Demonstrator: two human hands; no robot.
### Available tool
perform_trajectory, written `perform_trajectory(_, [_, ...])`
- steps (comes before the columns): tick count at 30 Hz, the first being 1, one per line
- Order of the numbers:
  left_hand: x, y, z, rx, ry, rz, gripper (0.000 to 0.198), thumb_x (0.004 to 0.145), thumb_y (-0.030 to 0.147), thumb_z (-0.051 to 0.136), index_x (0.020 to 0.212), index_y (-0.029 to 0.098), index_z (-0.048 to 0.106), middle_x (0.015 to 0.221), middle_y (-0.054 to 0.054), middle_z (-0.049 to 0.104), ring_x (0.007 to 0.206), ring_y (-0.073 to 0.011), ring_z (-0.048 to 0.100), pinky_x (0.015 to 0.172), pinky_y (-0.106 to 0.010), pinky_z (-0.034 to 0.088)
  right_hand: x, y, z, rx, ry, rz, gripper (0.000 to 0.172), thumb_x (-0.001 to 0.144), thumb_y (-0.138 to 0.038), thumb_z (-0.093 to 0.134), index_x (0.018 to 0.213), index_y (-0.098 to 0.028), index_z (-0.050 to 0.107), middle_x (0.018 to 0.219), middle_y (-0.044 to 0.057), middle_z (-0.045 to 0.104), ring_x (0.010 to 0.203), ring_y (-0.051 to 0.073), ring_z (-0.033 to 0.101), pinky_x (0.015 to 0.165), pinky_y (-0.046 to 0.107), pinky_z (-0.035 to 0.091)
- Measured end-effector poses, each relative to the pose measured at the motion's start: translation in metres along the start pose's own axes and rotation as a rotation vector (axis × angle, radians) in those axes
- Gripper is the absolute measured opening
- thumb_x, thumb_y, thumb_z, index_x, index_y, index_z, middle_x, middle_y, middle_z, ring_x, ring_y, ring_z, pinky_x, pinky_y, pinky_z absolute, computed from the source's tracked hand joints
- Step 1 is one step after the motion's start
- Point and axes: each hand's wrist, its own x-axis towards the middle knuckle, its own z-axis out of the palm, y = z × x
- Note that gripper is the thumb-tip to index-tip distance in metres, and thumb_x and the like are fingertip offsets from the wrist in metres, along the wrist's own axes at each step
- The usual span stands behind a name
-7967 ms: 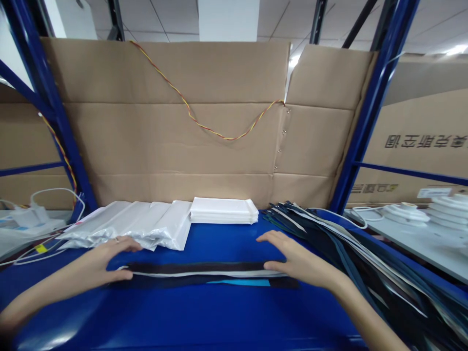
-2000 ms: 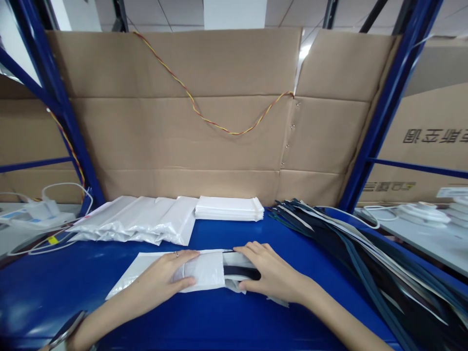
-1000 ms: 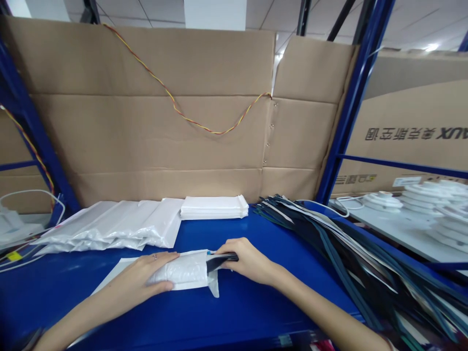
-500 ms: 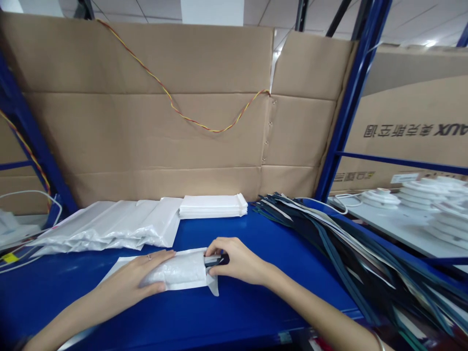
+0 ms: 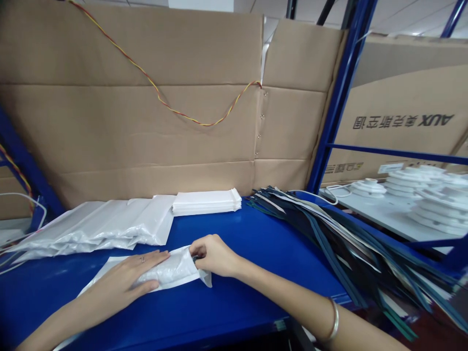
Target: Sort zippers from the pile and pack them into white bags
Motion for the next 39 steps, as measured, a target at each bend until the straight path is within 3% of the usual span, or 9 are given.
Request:
perform_trajectory(2, [-0.001, 0.000, 0.001, 0.006, 0.011, 0.007, 0.052, 0.085, 0.055, 0.042, 0.135, 0.039, 0.039, 0.140, 0.004, 0.041, 0.126, -0.0262, 0.040, 0.104, -0.043, 0.032, -0.009, -0.005, -0.007, -0.011, 0.003, 0.016, 0.023, 0.066, -0.012, 0.063, 0.089, -0.015, 0.062, 0.087, 0.003, 0.065, 0.081, 0.017, 0.062, 0.071, 0.027, 0.049])
perform_trajectory(4, [-0.003, 0.000, 0.001, 0.015, 0.018, 0.021, 0.052, 0.085, 0.055, 0.042, 0.135, 0.039, 0.038, 0.140, 0.004, 0.040, 0.126, -0.0265, 0.041, 0.105, -0.044, 0.032, -0.021, -0.010, -0.013, -0.116, 0.125, 0.028, 0.025, 0.066, -0.018, 0.068, 0.090, -0.016, 0.060, 0.088, 0.003, 0.064, 0.079, 0.016, 0.060, 0.071, 0.027, 0.048])
perform_trajectory(7, [-0.004, -0.001, 0.002, 0.024, 0.029, 0.039, 0.053, 0.085, 0.054, 0.043, 0.135, 0.038, 0.038, 0.140, 0.003, 0.041, 0.126, -0.0267, 0.041, 0.105, -0.044, 0.031, -0.038, -0.017, -0.016, -0.314, 0.246, 0.007, 0.013, 0.071, -0.021, 0.067, 0.080, -0.017, 0.059, 0.087, 0.002, 0.061, 0.078, 0.014, 0.057, 0.071, 0.027, 0.046])
perform_trajectory(11, [-0.004, 0.000, 0.002, 0.042, 0.032, 0.048, 0.053, 0.086, 0.054, 0.042, 0.136, 0.039, 0.036, 0.140, 0.003, 0.040, 0.126, -0.0264, 0.041, 0.104, -0.044, 0.033, -0.053, -0.027, -0.012, -0.451, 0.208, -0.046, 0.002, 0.080, -0.021, 0.060, 0.081, -0.020, 0.061, 0.089, 0.001, 0.061, 0.086, 0.015, 0.055, 0.081, 0.030, 0.042])
perform_trajectory(19, [-0.003, 0.002, 0.001, 0.089, 0.037, 0.067, 0.053, 0.086, 0.054, 0.041, 0.137, 0.037, 0.036, 0.140, 0.003, 0.041, 0.124, -0.0263, 0.043, 0.102, -0.044, 0.035, -0.075, -0.029, -0.006, -0.579, 0.083, -0.061, 0.015, 0.088, -0.028, 0.052, 0.089, -0.024, 0.066, 0.100, 0.002, 0.055, 0.098, 0.015, 0.052, 0.106, 0.039, 0.019])
perform_trajectory(23, [-0.002, 0.002, 0.001, 0.091, 0.039, 0.072, 0.053, 0.086, 0.053, 0.042, 0.136, 0.037, 0.036, 0.139, 0.002, 0.041, 0.124, -0.0262, 0.044, 0.102, -0.044, 0.036, -0.073, -0.021, -0.002, -0.581, 0.124, -0.071, 0.017, 0.088, -0.029, 0.052, 0.081, -0.023, 0.067, 0.095, 0.001, 0.055, 0.094, 0.014, 0.052, 0.100, 0.035, 0.028])
perform_trajectory(29, [-0.003, 0.001, 0.002, 0.082, 0.045, 0.086, 0.053, 0.086, 0.052, 0.043, 0.136, 0.037, 0.036, 0.139, 0.002, 0.042, 0.124, -0.0258, 0.044, 0.102, -0.043, 0.035, -0.064, -0.019, 0.000, -0.623, 0.167, -0.031, 0.007, 0.077, -0.030, 0.066, 0.079, -0.024, 0.068, 0.090, 0.001, 0.056, 0.091, 0.016, 0.052, 0.099, 0.036, 0.029])
perform_trajectory(37, [-0.002, -0.001, 0.003, 0.070, 0.066, 0.095, 0.054, 0.086, 0.051, 0.045, 0.137, 0.038, 0.035, 0.139, 0.002, 0.042, 0.123, -0.0261, 0.045, 0.101, -0.042, 0.036, -0.069, -0.031, -0.009, -0.732, 0.112, 0.047, 0.045, 0.064, -0.054, 0.070, 0.101, -0.028, 0.065, 0.100, 0.005, 0.052, 0.096, 0.023, 0.048, 0.092, 0.043, 0.035])
perform_trajectory(39, [-0.002, -0.002, 0.003, 0.073, 0.057, 0.081, 0.054, 0.086, 0.052, 0.045, 0.137, 0.039, 0.034, 0.140, 0.003, 0.041, 0.124, -0.0264, 0.044, 0.101, -0.043, 0.037, -0.065, -0.035, -0.016, -0.707, 0.130, 0.025, 0.040, 0.069, -0.052, 0.067, 0.099, -0.025, 0.065, 0.099, 0.005, 0.054, 0.096, 0.022, 0.049, 0.089, 0.040, 0.037])
